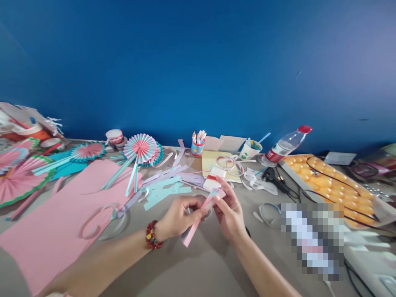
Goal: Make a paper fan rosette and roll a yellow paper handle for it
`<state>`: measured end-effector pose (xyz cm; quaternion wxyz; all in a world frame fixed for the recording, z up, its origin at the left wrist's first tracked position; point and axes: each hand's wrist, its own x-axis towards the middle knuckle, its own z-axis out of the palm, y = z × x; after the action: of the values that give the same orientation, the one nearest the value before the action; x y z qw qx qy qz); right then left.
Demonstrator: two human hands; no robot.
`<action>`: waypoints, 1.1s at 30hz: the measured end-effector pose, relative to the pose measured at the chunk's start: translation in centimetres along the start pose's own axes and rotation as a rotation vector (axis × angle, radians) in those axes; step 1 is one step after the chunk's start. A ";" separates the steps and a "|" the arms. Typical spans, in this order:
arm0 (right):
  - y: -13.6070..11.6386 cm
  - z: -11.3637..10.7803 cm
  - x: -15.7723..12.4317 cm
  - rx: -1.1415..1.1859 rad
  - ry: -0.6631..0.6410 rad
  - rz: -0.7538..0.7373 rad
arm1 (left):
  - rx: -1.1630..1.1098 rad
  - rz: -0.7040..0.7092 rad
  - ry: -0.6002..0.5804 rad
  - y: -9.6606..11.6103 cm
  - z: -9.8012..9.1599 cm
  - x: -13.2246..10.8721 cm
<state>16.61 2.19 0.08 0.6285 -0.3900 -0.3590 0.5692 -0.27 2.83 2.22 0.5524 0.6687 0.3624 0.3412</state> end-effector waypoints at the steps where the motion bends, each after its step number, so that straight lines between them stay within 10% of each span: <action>1: 0.0 -0.1 0.0 0.000 0.002 0.004 | -0.002 -0.004 -0.001 0.0 0.0 0.0; 16: -0.4 -1.0 0.7 -0.217 0.017 -0.061 | -0.169 -0.115 -0.043 -0.4 0.3 -0.2; 24: -1.4 -1.7 0.1 -0.991 0.203 -0.983 | -0.172 -0.152 0.112 -0.6 0.0 0.2; 27: -2.2 -0.9 -1.0 -1.198 0.015 -1.220 | -0.127 -0.088 0.130 -0.7 -0.3 0.2; 33: -2.3 0.3 -0.8 -1.312 -0.214 -0.939 | 0.192 0.050 0.215 -1.0 -0.4 0.1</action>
<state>17.26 1.31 2.24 0.4073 -0.4311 -0.8038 -0.0457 -0.66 3.28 1.36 0.4351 0.6868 0.4339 0.3882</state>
